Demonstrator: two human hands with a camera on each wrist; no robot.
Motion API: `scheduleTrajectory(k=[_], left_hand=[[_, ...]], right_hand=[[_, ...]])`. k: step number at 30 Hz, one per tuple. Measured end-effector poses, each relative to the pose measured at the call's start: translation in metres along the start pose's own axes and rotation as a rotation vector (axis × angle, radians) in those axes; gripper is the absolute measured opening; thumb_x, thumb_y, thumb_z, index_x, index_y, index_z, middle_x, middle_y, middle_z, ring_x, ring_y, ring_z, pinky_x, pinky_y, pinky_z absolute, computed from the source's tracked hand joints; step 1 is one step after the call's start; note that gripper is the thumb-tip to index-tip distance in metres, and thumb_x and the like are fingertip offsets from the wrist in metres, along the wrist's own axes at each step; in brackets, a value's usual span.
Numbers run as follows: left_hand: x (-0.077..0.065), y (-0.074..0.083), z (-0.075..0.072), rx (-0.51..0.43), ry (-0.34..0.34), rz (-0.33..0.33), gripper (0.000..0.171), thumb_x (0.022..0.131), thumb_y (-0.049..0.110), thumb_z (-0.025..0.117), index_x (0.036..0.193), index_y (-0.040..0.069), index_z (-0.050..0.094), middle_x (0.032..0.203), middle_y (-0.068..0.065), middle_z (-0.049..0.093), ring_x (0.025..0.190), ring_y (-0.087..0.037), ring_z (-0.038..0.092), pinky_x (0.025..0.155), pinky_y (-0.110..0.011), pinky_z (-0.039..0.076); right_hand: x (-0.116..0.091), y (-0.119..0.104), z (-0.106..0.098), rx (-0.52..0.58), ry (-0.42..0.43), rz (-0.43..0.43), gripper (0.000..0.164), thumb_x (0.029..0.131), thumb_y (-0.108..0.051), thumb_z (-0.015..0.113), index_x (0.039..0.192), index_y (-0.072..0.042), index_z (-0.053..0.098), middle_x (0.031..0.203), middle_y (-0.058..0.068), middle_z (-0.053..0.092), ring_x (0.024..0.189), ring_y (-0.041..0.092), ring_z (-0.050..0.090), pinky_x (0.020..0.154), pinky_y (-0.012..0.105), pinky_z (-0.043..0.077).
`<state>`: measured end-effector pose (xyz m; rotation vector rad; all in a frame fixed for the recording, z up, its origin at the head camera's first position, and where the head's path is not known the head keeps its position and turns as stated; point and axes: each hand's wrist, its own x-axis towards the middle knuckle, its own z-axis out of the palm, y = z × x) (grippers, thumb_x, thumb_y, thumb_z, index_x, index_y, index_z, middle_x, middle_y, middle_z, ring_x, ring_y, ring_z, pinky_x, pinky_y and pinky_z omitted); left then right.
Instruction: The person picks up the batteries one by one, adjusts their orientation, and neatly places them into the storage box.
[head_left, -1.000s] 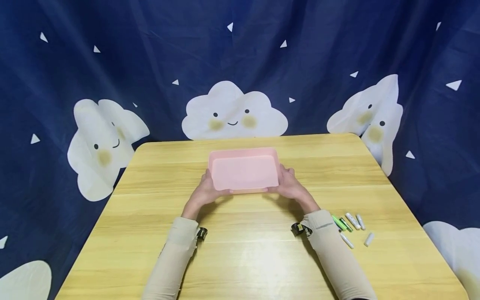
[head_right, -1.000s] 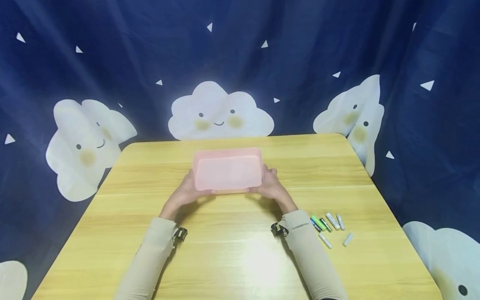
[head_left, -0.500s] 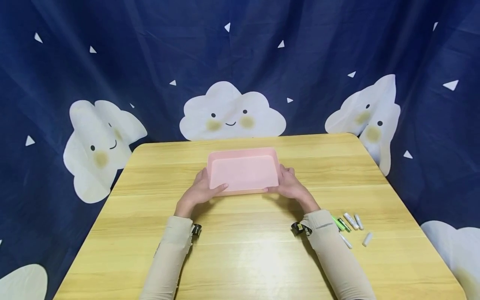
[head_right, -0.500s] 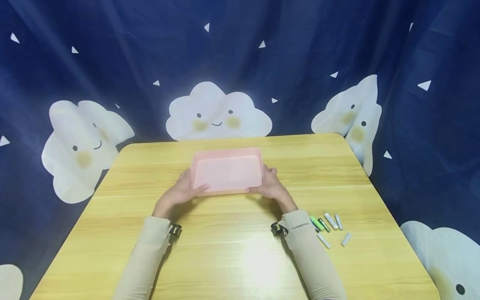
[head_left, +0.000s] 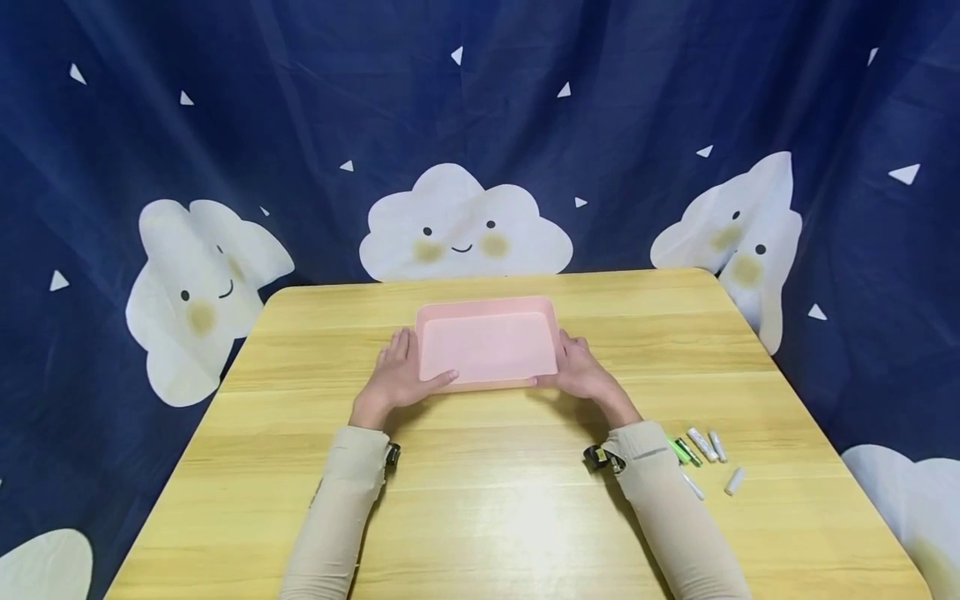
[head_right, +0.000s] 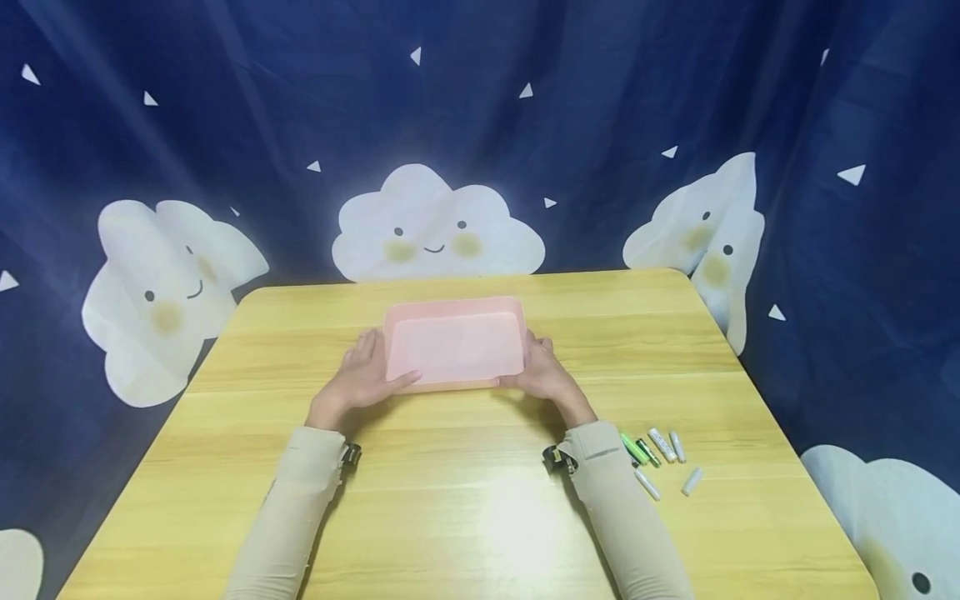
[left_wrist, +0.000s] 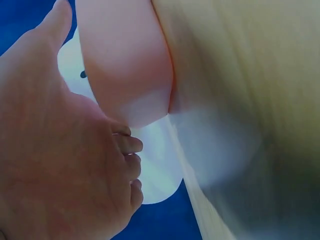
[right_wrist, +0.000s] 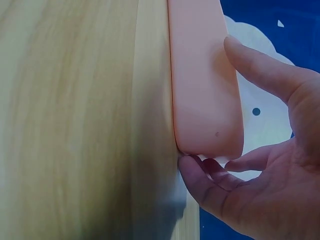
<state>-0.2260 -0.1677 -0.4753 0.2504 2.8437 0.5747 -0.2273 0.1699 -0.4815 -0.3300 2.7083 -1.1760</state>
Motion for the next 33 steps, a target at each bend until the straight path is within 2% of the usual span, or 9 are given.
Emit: scheduleTrajectory(k=[3,7,15,20,24,29,33], left_hand=[[0.002,0.000,0.004,0.030,-0.011,-0.003,0.135,0.082,0.094,0.042,0.163,-0.005,-0.003,0.173,-0.025,-0.006,0.162,-0.040,-0.008,0.132,-0.059,0.001],[0.004,-0.001,0.006,0.058,-0.017,-0.002,0.140,0.078,0.097,0.043,0.163,-0.004,-0.005,0.173,-0.024,-0.007,0.163,-0.039,-0.009,0.133,-0.057,0.001],[0.003,0.003,0.006,0.061,-0.027,0.022,0.139,0.080,0.087,0.057,0.163,-0.006,-0.004,0.173,-0.026,-0.007,0.163,-0.039,-0.007,0.133,-0.055,0.004],[0.004,0.004,0.014,0.080,-0.025,0.042,0.139,0.080,0.090,0.052,0.163,-0.006,-0.003,0.173,-0.027,-0.006,0.163,-0.040,-0.006,0.133,-0.054,0.003],[0.004,0.003,0.019,0.101,-0.033,0.049,0.144,0.075,0.096,0.048,0.163,-0.006,-0.004,0.173,-0.027,-0.006,0.163,-0.041,-0.006,0.133,-0.055,0.004],[-0.003,0.003,0.014,0.092,-0.041,0.045,0.142,0.077,0.093,0.052,0.163,-0.005,-0.005,0.173,-0.026,-0.005,0.163,-0.040,-0.007,0.133,-0.055,0.005],[-0.004,0.001,0.008,0.083,-0.038,0.045,0.139,0.080,0.090,0.053,0.163,-0.005,-0.006,0.173,-0.026,-0.005,0.163,-0.039,-0.006,0.133,-0.055,0.005]], right_hand=[[-0.001,0.000,0.000,0.002,-0.007,0.014,0.102,0.078,-0.032,0.090,0.156,0.002,0.034,0.138,0.028,0.056,0.133,0.044,0.040,0.113,0.066,0.041],[-0.002,0.000,-0.001,0.007,-0.005,-0.009,0.099,0.078,-0.031,0.090,0.155,0.002,0.036,0.139,0.027,0.056,0.131,0.045,0.040,0.111,0.064,0.041],[-0.006,0.001,-0.002,-0.018,-0.016,-0.024,0.100,0.079,-0.028,0.089,0.158,0.001,0.034,0.137,0.025,0.057,0.127,0.045,0.042,0.108,0.065,0.043],[-0.013,0.002,-0.003,-0.073,-0.010,-0.063,0.104,0.079,-0.027,0.088,0.160,0.001,0.028,0.139,0.028,0.057,0.123,0.047,0.044,0.105,0.066,0.044],[-0.020,0.002,-0.004,-0.086,0.000,-0.090,0.104,0.078,-0.025,0.089,0.159,0.001,0.029,0.139,0.029,0.058,0.119,0.046,0.046,0.104,0.063,0.042],[-0.025,0.000,-0.001,-0.084,0.011,-0.103,0.096,0.078,-0.024,0.090,0.155,-0.001,0.036,0.134,0.027,0.059,0.117,0.044,0.046,0.100,0.060,0.043],[-0.022,-0.003,0.000,-0.060,0.009,-0.071,0.093,0.079,-0.024,0.089,0.153,0.000,0.038,0.132,0.026,0.059,0.120,0.044,0.043,0.100,0.063,0.046]])
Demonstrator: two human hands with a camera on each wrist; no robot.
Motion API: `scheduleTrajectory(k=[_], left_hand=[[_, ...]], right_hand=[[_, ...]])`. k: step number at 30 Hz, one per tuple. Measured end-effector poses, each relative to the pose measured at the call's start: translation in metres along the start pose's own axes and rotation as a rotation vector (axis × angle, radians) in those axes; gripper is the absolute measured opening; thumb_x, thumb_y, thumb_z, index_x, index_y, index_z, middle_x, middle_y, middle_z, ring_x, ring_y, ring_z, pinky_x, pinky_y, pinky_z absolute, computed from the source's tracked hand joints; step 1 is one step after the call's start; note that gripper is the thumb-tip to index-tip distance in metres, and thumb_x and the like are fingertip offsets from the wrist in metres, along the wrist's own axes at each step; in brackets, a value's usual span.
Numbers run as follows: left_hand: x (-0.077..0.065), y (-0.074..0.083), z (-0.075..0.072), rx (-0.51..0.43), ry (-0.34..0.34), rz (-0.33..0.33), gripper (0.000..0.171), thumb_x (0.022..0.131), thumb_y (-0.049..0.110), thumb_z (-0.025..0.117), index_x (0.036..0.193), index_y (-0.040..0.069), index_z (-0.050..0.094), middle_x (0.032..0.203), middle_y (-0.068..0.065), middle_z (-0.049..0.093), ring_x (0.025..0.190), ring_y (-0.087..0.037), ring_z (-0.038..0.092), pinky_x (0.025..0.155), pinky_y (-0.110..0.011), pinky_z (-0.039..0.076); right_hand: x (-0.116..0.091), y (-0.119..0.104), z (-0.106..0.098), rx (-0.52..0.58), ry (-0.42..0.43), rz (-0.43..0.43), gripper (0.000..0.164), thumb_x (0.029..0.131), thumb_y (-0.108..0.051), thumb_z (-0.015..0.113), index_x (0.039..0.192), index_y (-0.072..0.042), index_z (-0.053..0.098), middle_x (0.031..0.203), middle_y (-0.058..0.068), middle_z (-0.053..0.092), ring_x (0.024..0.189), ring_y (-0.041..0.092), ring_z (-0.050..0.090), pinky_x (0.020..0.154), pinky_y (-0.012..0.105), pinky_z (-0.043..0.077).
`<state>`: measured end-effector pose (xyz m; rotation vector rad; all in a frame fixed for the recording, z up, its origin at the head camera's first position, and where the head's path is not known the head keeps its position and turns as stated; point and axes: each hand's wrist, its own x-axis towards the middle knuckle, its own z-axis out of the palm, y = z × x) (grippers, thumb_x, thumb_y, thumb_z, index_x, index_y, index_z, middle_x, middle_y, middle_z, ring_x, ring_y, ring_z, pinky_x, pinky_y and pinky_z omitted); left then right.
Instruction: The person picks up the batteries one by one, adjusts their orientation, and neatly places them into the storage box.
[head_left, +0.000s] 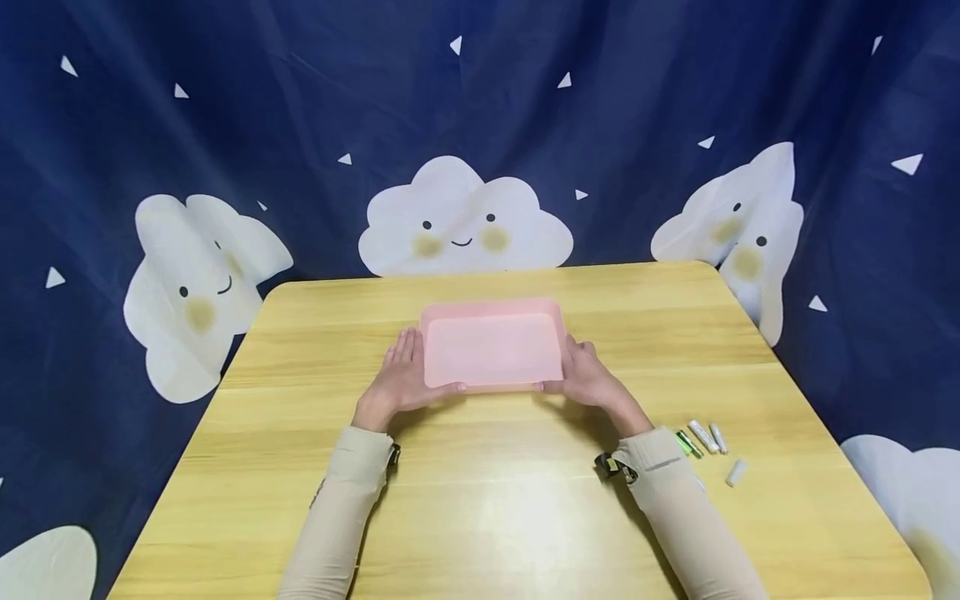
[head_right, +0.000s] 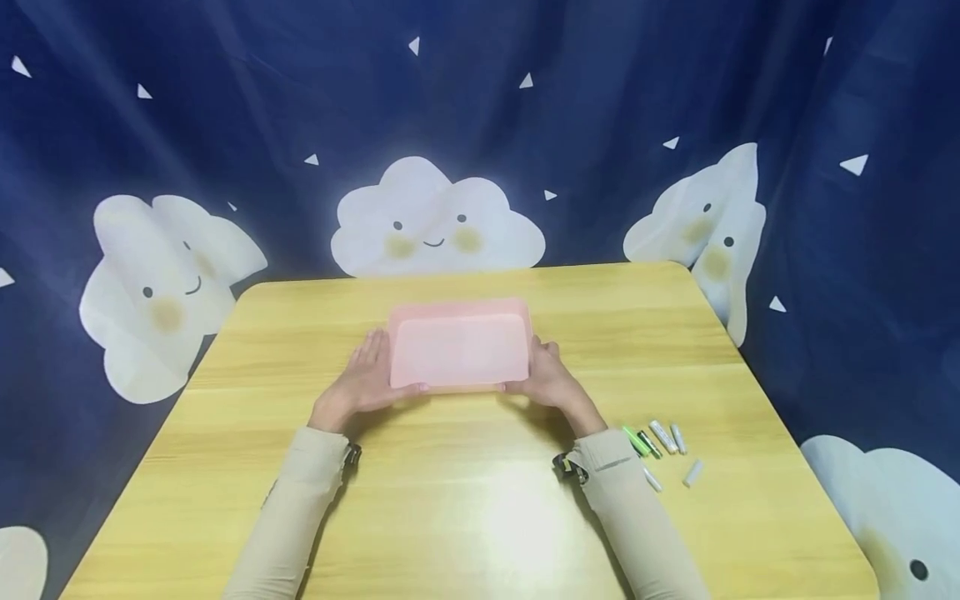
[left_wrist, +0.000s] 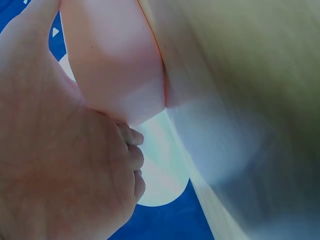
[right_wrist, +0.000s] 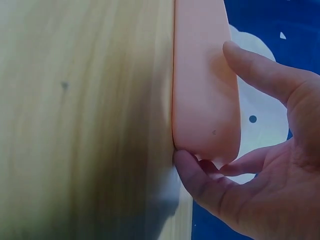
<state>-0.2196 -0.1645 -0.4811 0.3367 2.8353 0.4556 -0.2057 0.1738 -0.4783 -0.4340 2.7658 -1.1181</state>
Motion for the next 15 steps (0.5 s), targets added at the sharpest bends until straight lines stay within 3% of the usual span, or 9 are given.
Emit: scheduleTrajectory(k=[5,9,12,15], left_hand=[[0.000,-0.001,-0.003,-0.013,0.001,-0.003,0.139,0.080,0.090,0.054,0.163,-0.006,-0.005,0.173,-0.026,-0.006,0.163,-0.039,-0.006,0.133,-0.055,0.005],[0.001,-0.002,-0.003,-0.020,-0.003,-0.002,0.140,0.079,0.090,0.054,0.162,-0.006,-0.006,0.173,-0.026,-0.007,0.163,-0.040,-0.007,0.133,-0.056,0.005],[0.001,-0.001,-0.003,-0.021,-0.007,-0.001,0.140,0.080,0.090,0.054,0.162,-0.006,-0.006,0.173,-0.026,-0.007,0.163,-0.039,-0.007,0.133,-0.056,0.006],[0.002,0.000,-0.002,-0.020,-0.008,0.000,0.141,0.079,0.091,0.053,0.163,-0.006,-0.006,0.173,-0.026,-0.006,0.163,-0.039,-0.007,0.133,-0.056,0.006]], right_hand=[[0.002,-0.002,-0.003,-0.008,-0.016,0.004,0.096,0.080,-0.025,0.089,0.155,-0.002,0.035,0.133,0.026,0.059,0.121,0.045,0.042,0.101,0.064,0.046],[0.000,0.000,-0.008,0.048,-0.041,0.028,0.091,0.081,-0.024,0.089,0.153,0.003,0.039,0.132,0.030,0.054,0.123,0.044,0.042,0.103,0.061,0.047],[-0.006,0.002,-0.018,0.085,-0.057,0.071,0.095,0.083,-0.023,0.087,0.154,0.011,0.035,0.132,0.032,0.049,0.125,0.044,0.049,0.107,0.056,0.049],[-0.014,0.006,-0.034,0.078,-0.076,0.055,0.094,0.087,-0.022,0.083,0.155,0.016,0.030,0.131,0.033,0.052,0.117,0.044,0.060,0.101,0.051,0.055]])
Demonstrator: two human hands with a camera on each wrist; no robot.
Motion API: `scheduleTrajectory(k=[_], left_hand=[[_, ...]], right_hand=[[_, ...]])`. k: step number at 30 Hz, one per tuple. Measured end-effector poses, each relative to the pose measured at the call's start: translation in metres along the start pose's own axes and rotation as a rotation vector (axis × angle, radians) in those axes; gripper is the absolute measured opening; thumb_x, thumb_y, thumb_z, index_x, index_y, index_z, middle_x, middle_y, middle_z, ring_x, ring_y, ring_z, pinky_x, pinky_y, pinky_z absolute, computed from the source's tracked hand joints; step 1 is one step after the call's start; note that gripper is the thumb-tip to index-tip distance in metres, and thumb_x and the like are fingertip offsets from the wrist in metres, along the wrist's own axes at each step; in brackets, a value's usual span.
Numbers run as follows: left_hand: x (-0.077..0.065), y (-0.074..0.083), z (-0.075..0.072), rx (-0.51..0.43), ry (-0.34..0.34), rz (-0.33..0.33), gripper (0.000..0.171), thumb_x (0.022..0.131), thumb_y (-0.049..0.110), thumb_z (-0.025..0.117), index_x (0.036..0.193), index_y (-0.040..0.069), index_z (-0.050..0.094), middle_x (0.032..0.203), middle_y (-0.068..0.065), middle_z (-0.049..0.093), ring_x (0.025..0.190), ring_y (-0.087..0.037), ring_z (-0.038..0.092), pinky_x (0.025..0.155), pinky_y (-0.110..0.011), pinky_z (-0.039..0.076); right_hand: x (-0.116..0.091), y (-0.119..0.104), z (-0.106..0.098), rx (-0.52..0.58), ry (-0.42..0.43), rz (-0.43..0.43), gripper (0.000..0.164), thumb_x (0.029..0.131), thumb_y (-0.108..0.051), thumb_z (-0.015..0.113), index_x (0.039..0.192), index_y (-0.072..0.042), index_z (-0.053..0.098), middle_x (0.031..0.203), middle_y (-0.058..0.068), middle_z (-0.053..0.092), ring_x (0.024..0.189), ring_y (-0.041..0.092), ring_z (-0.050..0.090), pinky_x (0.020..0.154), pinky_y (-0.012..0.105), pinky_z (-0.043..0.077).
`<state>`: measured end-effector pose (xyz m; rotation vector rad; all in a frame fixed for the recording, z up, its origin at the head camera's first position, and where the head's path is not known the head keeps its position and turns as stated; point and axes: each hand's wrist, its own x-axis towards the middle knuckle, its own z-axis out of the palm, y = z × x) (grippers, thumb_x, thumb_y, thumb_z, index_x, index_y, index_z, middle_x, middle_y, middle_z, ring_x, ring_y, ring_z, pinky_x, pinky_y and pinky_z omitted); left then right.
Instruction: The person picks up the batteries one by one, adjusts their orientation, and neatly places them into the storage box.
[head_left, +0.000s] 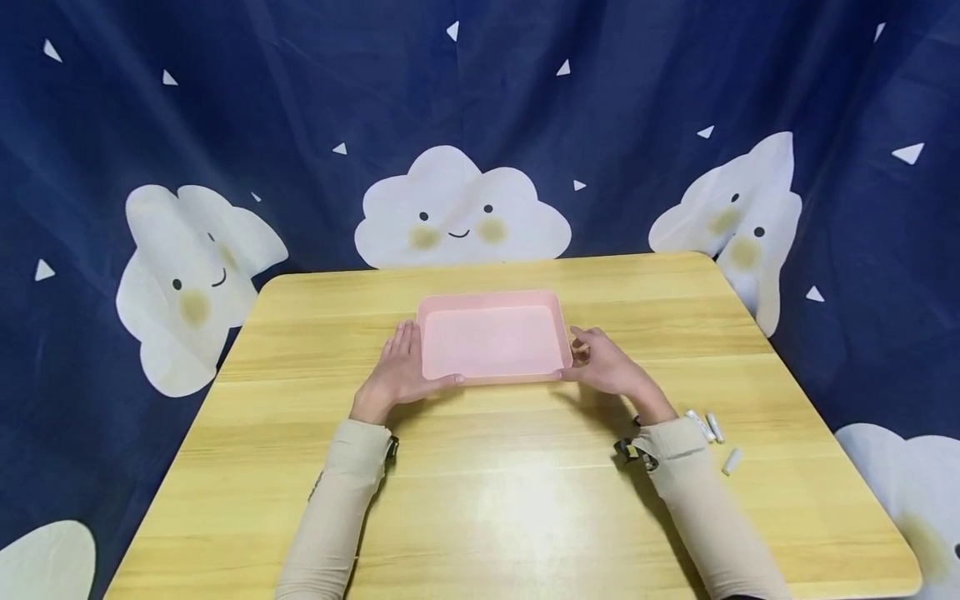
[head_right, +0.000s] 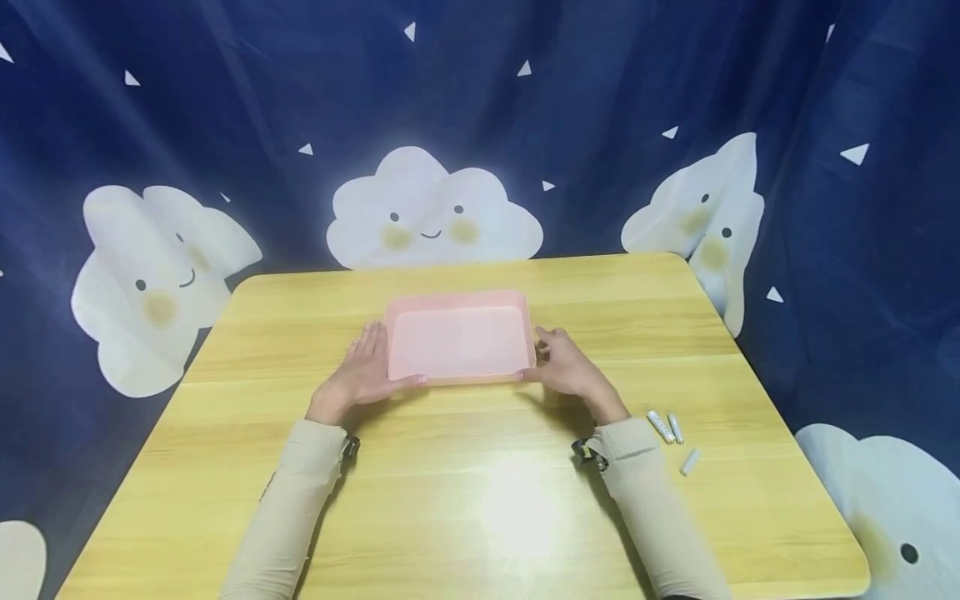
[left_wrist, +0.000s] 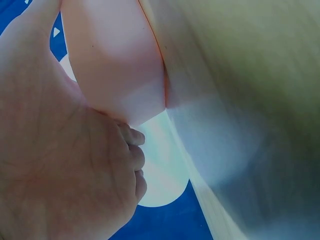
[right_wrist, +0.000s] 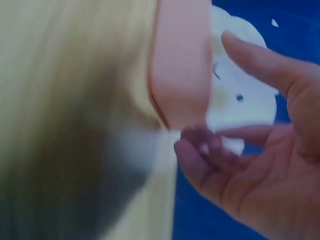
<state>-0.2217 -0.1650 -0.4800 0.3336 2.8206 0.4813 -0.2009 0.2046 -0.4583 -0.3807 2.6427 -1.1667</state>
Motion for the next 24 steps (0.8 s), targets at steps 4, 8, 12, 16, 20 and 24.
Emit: scheduleTrajectory(k=[4,8,12,16,20,24], left_hand=[[0.001,0.000,0.000,-0.006,0.006,0.002,0.141,0.078,0.092,0.052,0.163,-0.005,-0.006,0.173,-0.026,-0.007,0.163,-0.039,-0.007,0.133,-0.056,0.005],[0.001,0.002,0.001,0.001,0.003,0.015,0.141,0.079,0.091,0.053,0.162,-0.006,-0.006,0.173,-0.027,-0.007,0.163,-0.040,-0.008,0.133,-0.056,0.005],[0.000,0.004,0.000,0.006,0.006,0.017,0.139,0.080,0.087,0.056,0.163,-0.006,-0.005,0.173,-0.026,-0.006,0.163,-0.039,-0.007,0.133,-0.054,0.005],[-0.001,0.002,0.001,0.002,0.001,0.013,0.140,0.079,0.087,0.057,0.163,-0.005,-0.007,0.173,-0.025,-0.007,0.163,-0.038,-0.007,0.133,-0.055,0.005],[0.001,-0.002,0.003,0.017,-0.007,0.002,0.141,0.078,0.090,0.055,0.162,-0.004,-0.010,0.173,-0.025,-0.008,0.163,-0.037,-0.009,0.134,-0.053,0.004],[0.001,-0.005,0.003,0.017,-0.004,-0.004,0.141,0.078,0.091,0.053,0.162,-0.003,-0.010,0.173,-0.024,-0.009,0.163,-0.037,-0.009,0.134,-0.053,0.003]], right_hand=[[-0.016,0.006,-0.026,-0.014,-0.013,-0.081,0.076,0.092,-0.020,0.079,0.151,0.012,0.041,0.123,0.030,0.061,0.108,0.040,0.064,0.092,0.046,0.056],[-0.042,0.015,-0.049,-0.051,-0.008,-0.122,0.067,0.095,-0.020,0.076,0.149,0.008,0.047,0.119,0.026,0.064,0.109,0.039,0.064,0.094,0.050,0.055],[-0.068,0.030,-0.068,-0.118,0.014,-0.119,0.063,0.096,-0.020,0.075,0.148,0.006,0.049,0.118,0.021,0.064,0.108,0.032,0.064,0.095,0.049,0.056],[-0.093,0.047,-0.082,-0.163,0.073,-0.132,0.058,0.093,-0.015,0.078,0.143,0.005,0.056,0.115,0.017,0.065,0.100,0.011,0.061,0.087,0.035,0.058],[-0.111,0.065,-0.091,-0.180,0.124,-0.158,0.057,0.087,-0.009,0.082,0.137,0.007,0.060,0.110,0.014,0.064,0.092,-0.002,0.057,0.077,0.024,0.055],[-0.122,0.080,-0.096,-0.211,0.122,-0.143,0.058,0.084,-0.008,0.085,0.135,0.008,0.061,0.108,0.013,0.065,0.090,-0.002,0.057,0.074,0.023,0.055]])
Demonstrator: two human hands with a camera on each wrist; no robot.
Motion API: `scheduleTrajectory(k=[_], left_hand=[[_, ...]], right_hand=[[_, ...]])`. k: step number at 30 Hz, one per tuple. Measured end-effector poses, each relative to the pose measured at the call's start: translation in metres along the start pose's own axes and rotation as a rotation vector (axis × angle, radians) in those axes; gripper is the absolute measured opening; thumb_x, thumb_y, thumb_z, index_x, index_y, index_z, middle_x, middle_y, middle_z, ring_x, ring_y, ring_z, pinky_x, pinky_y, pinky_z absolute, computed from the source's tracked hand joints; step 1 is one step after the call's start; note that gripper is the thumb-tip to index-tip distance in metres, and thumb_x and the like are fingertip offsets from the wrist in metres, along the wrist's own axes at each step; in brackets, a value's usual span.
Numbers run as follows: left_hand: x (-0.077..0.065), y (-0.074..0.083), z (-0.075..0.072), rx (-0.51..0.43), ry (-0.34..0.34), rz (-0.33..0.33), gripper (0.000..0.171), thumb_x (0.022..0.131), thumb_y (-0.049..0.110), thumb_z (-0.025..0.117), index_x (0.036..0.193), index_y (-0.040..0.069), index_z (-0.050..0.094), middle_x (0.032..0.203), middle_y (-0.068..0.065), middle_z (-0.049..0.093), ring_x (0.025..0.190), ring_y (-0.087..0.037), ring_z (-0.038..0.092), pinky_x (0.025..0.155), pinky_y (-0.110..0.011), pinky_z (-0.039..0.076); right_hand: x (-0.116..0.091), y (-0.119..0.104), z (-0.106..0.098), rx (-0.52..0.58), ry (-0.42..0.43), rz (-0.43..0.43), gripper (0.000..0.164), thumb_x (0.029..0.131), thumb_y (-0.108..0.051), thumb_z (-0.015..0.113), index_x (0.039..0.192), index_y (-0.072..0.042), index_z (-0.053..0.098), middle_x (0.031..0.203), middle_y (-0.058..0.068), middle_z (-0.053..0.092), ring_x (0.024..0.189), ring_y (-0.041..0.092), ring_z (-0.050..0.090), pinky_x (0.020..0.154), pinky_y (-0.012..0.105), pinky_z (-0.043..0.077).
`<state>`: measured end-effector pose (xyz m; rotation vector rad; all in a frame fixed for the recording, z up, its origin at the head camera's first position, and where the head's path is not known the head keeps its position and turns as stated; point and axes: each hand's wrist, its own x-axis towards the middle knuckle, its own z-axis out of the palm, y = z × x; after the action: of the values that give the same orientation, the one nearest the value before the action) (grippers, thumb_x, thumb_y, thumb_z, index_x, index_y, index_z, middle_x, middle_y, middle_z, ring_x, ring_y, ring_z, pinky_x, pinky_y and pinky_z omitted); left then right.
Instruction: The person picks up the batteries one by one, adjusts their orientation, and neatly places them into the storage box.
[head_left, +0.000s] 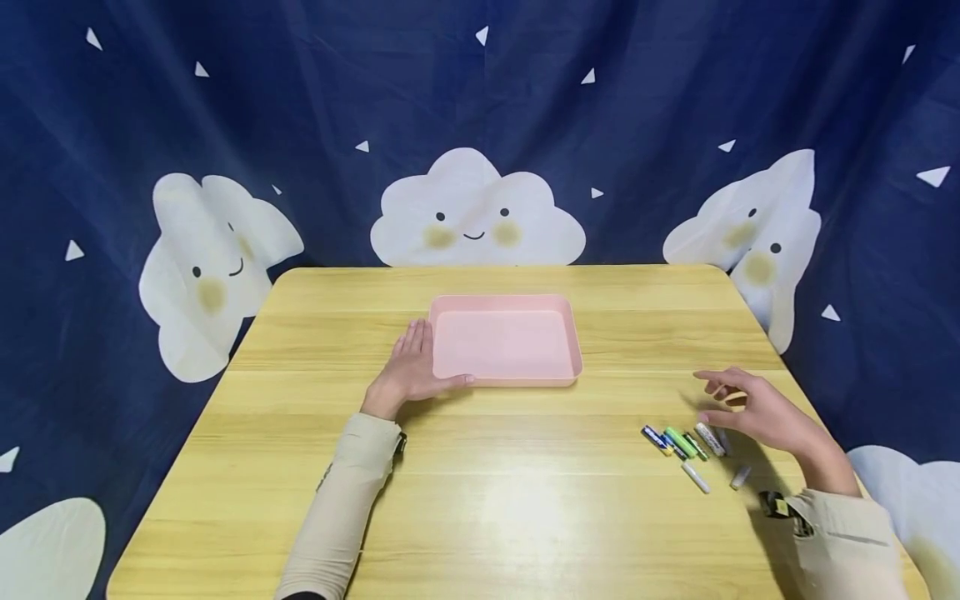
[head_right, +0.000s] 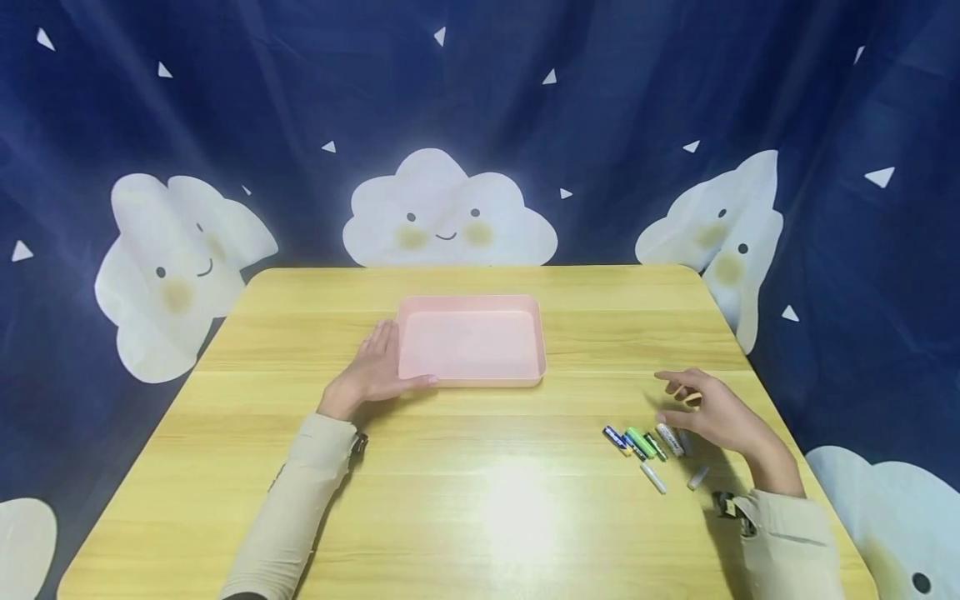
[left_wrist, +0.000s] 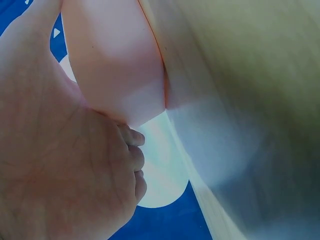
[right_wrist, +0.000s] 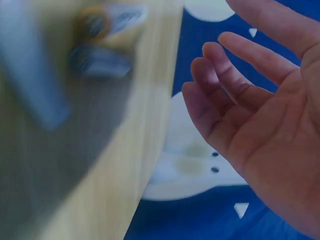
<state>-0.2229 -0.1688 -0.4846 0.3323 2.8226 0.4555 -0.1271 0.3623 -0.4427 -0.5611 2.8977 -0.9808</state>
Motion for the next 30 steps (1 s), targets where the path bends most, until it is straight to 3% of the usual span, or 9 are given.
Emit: scheduleTrajectory(k=[4,10,18,30], left_hand=[[-0.003,0.001,-0.002,-0.022,0.010,0.009,0.141,0.078,0.090,0.055,0.163,-0.005,-0.006,0.173,-0.025,-0.007,0.163,-0.038,-0.007,0.133,-0.054,0.004],[-0.002,0.000,-0.001,-0.018,0.005,0.004,0.141,0.078,0.091,0.054,0.163,-0.004,-0.007,0.173,-0.025,-0.007,0.163,-0.037,-0.008,0.133,-0.054,0.004],[-0.002,0.000,-0.003,-0.012,0.001,0.003,0.141,0.078,0.091,0.054,0.163,-0.004,-0.006,0.173,-0.023,-0.008,0.163,-0.036,-0.008,0.133,-0.054,0.005],[0.001,0.000,-0.001,-0.002,0.003,0.007,0.139,0.079,0.089,0.055,0.163,-0.004,-0.007,0.174,-0.024,-0.007,0.163,-0.036,-0.008,0.133,-0.053,0.006]], right_hand=[[-0.012,0.013,0.002,0.019,-0.029,0.009,0.058,0.083,-0.008,0.085,0.134,0.009,0.062,0.102,0.009,0.064,0.088,0.001,0.056,0.073,0.020,0.054],[-0.027,0.031,0.008,0.085,-0.035,-0.041,0.054,0.082,-0.001,0.084,0.130,0.009,0.064,0.089,0.001,0.049,0.084,0.009,0.047,0.067,0.017,0.044],[-0.036,0.040,0.012,0.159,-0.045,-0.033,0.051,0.081,0.002,0.083,0.129,0.008,0.065,0.089,0.000,0.049,0.082,0.011,0.047,0.064,0.019,0.040],[-0.044,0.047,0.010,0.153,-0.075,0.011,0.046,0.083,0.000,0.082,0.125,0.009,0.068,0.090,-0.001,0.057,0.081,0.010,0.045,0.066,0.017,0.040]])
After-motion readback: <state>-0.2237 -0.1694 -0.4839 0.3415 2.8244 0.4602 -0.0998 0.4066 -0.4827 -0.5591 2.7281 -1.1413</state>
